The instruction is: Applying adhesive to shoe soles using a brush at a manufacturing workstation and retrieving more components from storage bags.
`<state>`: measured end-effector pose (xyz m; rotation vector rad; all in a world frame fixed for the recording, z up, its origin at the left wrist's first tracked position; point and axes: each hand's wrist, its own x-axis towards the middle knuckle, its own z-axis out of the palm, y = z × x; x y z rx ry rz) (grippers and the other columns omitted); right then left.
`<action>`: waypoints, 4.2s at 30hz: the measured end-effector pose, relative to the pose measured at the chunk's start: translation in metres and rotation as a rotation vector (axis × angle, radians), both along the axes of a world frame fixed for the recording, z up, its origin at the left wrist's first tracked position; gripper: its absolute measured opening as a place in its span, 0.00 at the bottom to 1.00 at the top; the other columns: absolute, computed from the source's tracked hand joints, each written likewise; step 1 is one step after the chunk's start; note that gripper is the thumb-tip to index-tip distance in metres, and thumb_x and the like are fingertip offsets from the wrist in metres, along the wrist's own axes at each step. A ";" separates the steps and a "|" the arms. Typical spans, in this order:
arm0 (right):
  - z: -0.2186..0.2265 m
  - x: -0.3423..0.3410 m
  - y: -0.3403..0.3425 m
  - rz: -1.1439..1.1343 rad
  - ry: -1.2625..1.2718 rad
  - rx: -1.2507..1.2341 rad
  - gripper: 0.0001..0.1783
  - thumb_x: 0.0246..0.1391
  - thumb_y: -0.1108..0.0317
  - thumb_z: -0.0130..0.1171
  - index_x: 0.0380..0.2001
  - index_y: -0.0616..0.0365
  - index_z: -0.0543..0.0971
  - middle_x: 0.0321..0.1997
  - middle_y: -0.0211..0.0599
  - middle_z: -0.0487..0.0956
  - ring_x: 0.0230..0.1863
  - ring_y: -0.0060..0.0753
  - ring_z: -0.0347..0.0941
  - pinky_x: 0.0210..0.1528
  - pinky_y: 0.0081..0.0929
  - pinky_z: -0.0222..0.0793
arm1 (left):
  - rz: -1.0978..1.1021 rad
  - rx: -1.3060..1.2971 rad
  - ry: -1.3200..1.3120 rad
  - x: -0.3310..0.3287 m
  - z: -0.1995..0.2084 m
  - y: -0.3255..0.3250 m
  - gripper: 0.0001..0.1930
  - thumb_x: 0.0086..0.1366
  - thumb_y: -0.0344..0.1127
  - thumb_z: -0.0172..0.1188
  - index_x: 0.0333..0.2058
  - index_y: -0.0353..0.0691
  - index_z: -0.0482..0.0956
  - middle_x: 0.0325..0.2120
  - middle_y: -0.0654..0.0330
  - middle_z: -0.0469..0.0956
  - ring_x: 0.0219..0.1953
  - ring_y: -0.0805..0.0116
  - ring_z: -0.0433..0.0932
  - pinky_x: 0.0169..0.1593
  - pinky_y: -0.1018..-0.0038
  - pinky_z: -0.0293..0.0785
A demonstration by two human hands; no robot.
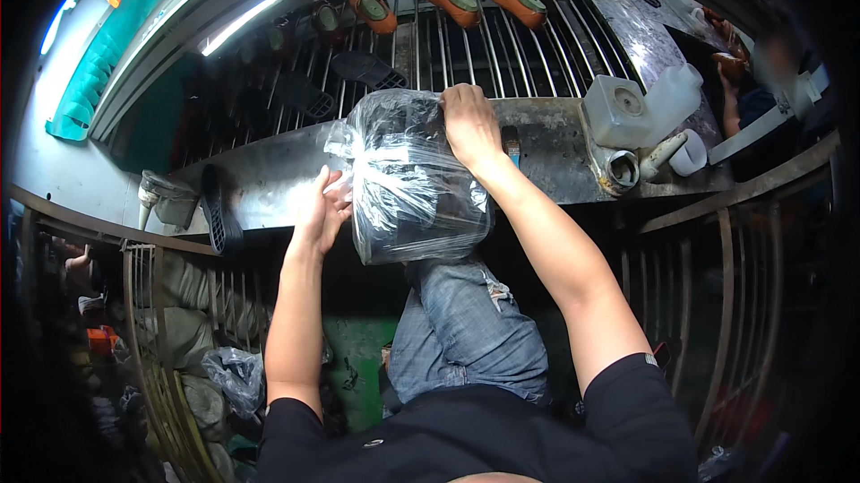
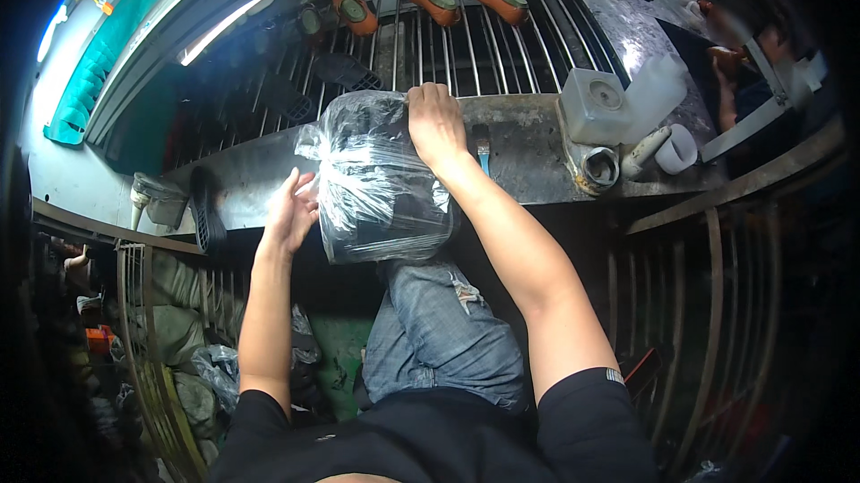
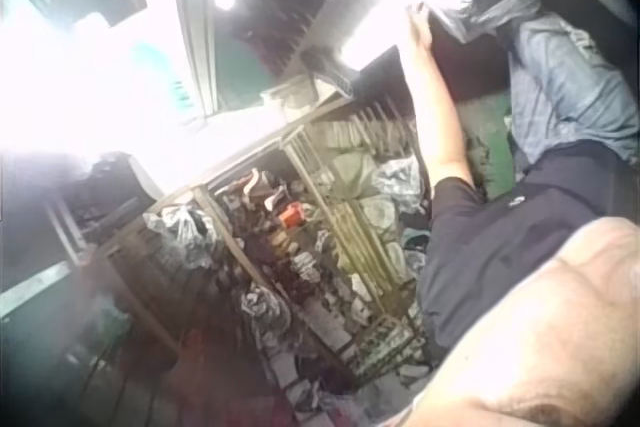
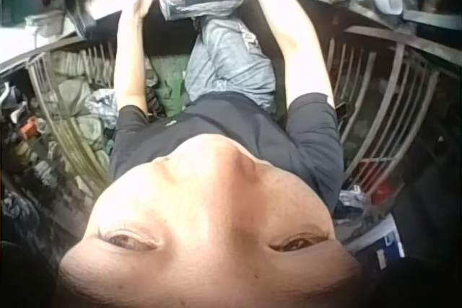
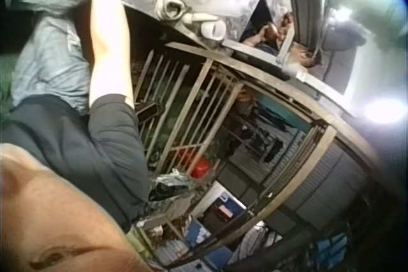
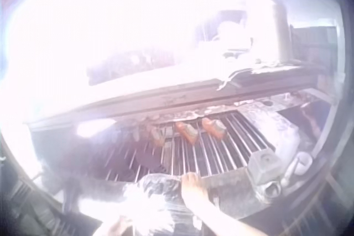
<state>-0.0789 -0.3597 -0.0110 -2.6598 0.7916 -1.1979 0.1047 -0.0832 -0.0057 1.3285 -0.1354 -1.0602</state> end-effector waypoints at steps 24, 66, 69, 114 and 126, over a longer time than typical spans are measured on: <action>0.004 0.013 0.020 -0.061 0.150 -0.135 0.09 0.62 0.69 0.57 0.44 0.51 0.82 0.45 0.36 0.80 0.51 0.43 0.77 0.53 0.42 0.76 | -0.039 0.097 -0.344 0.037 -0.009 0.013 0.39 0.80 0.61 0.56 0.75 0.37 0.62 0.71 0.50 0.71 0.70 0.60 0.72 0.71 0.61 0.70; 0.055 -0.066 0.124 0.292 -0.043 0.256 0.09 0.60 0.68 0.69 0.38 0.61 0.81 0.39 0.48 0.83 0.47 0.56 0.80 0.53 0.49 0.76 | -0.337 0.409 -1.903 -0.086 0.053 0.001 0.63 0.51 0.66 0.81 0.77 0.39 0.61 0.77 0.43 0.61 0.77 0.35 0.59 0.76 0.42 0.61; 0.056 -0.066 0.105 0.372 -0.082 0.312 0.08 0.59 0.70 0.68 0.39 0.59 0.81 0.38 0.48 0.84 0.46 0.55 0.80 0.52 0.50 0.76 | -0.417 0.188 -2.119 -0.101 0.085 -0.028 0.60 0.53 0.66 0.80 0.78 0.44 0.63 0.80 0.49 0.56 0.79 0.35 0.56 0.77 0.40 0.59; -0.014 -0.151 0.144 0.364 0.022 0.451 0.33 0.41 0.59 0.76 0.53 0.58 0.82 0.49 0.50 0.85 0.53 0.58 0.81 0.60 0.51 0.76 | -0.163 0.199 -0.804 -0.044 0.009 0.126 0.33 0.83 0.50 0.53 0.76 0.36 0.64 0.71 0.44 0.71 0.68 0.54 0.75 0.64 0.62 0.77; -0.001 -0.132 0.192 0.591 -0.047 0.342 0.49 0.45 0.67 0.77 0.71 0.70 0.71 0.69 0.57 0.73 0.68 0.60 0.71 0.73 0.47 0.67 | -0.033 -0.165 -0.341 -0.051 -0.053 0.148 0.36 0.85 0.64 0.40 0.75 0.41 0.66 0.70 0.56 0.73 0.71 0.61 0.72 0.73 0.58 0.67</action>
